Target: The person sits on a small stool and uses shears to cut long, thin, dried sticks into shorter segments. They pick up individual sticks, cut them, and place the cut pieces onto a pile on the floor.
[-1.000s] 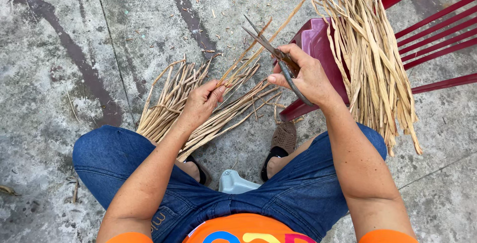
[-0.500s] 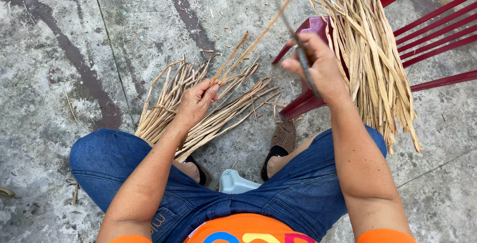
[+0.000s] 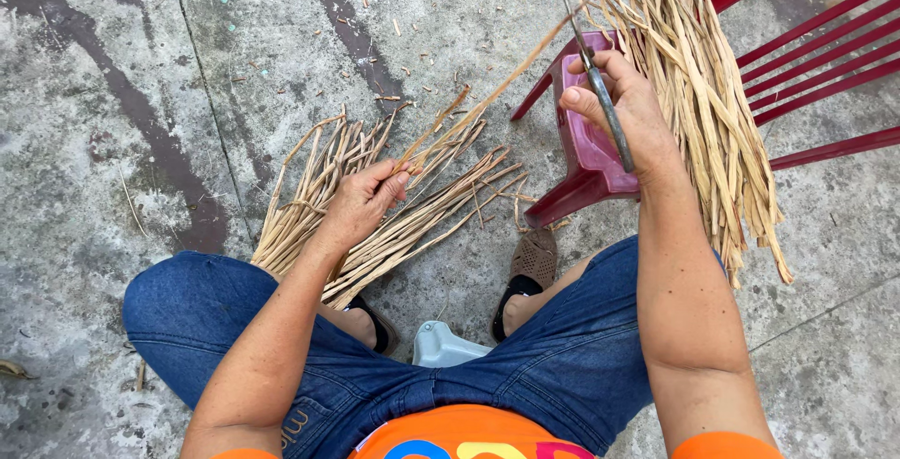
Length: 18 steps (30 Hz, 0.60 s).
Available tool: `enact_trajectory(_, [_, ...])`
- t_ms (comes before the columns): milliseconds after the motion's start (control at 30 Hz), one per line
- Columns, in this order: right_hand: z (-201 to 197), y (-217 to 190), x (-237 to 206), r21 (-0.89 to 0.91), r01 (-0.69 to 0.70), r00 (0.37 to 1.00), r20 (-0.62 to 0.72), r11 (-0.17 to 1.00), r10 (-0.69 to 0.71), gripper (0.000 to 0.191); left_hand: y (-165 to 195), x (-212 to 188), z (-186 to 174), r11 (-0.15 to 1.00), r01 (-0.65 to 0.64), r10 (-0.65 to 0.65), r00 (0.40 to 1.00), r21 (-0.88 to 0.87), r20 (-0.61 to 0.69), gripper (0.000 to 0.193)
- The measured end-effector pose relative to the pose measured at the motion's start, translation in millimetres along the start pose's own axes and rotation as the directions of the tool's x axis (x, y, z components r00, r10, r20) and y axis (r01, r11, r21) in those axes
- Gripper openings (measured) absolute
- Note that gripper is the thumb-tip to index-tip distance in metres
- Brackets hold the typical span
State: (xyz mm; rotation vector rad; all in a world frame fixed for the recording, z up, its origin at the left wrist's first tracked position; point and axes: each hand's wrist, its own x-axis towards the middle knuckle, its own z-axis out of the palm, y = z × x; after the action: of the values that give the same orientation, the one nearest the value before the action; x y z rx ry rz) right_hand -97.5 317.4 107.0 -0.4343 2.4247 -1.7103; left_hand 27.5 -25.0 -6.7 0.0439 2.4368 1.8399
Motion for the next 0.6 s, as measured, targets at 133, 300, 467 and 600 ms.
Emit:
enact_trajectory(133, [4.7,1.6,3.0,0.025,-0.126,0.991,-0.037,0.992,0.127,0.04,-4.8,-0.3,-0.3,1.0,0.001,-0.001,1.0,0.0,-0.003,0.027])
enact_trajectory(300, [14.2,1.8,6.4,0.124,-0.144,0.988,-0.029,0.982,0.149,0.038,-15.8,3.1,-2.5,0.996,0.074,-0.075,0.997,-0.058,-0.01,0.027])
enact_trajectory(467, [34.0,-3.5,0.9,0.063,-0.143,0.989,-0.031,0.988,0.145,0.044,-11.6,7.3,-11.5,0.991,0.035,-0.052,0.99,-0.125,-0.133,0.025])
enact_trajectory(600, [61.3,-7.3,-1.3,-0.007,-0.056,0.997,0.052,0.998,0.056,0.051,5.1,11.2,-19.8,0.864,-0.106,-0.038,0.961,-0.493,-0.273,0.023])
